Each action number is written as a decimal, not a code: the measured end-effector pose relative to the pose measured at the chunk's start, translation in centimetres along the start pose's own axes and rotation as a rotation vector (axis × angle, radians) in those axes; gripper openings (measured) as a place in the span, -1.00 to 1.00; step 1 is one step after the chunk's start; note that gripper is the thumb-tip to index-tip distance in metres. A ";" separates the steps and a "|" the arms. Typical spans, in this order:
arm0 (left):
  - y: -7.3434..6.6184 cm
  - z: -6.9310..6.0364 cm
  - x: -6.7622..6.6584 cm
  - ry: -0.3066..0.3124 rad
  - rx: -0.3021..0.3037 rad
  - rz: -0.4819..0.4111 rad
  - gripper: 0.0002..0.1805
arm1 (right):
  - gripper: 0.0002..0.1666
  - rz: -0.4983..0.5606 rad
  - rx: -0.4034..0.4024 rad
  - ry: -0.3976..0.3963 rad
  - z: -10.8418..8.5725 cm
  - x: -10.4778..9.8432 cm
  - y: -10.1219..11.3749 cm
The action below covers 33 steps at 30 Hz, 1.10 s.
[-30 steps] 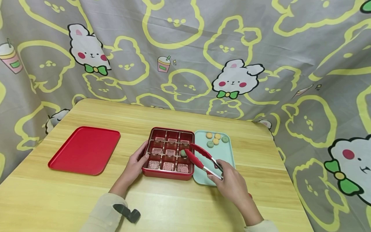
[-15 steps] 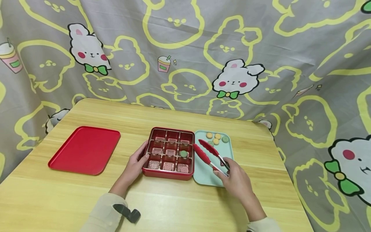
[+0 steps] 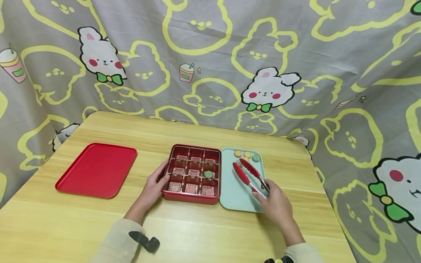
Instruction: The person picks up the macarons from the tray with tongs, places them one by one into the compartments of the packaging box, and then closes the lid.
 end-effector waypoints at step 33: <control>3.0 0.8 -0.5 -0.024 0.042 -0.001 -0.39 | -0.17 -0.055 0.043 0.028 2.1 1.6 -0.8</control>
Point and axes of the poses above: each hand's wrist, its own z-axis towards the middle knuckle, its own x-axis out of the palm, y = z × x, the point moved 9 cm from there along z, towards the middle knuckle, and after that the axes turned 8 degrees about y, right-handed, at the moved point
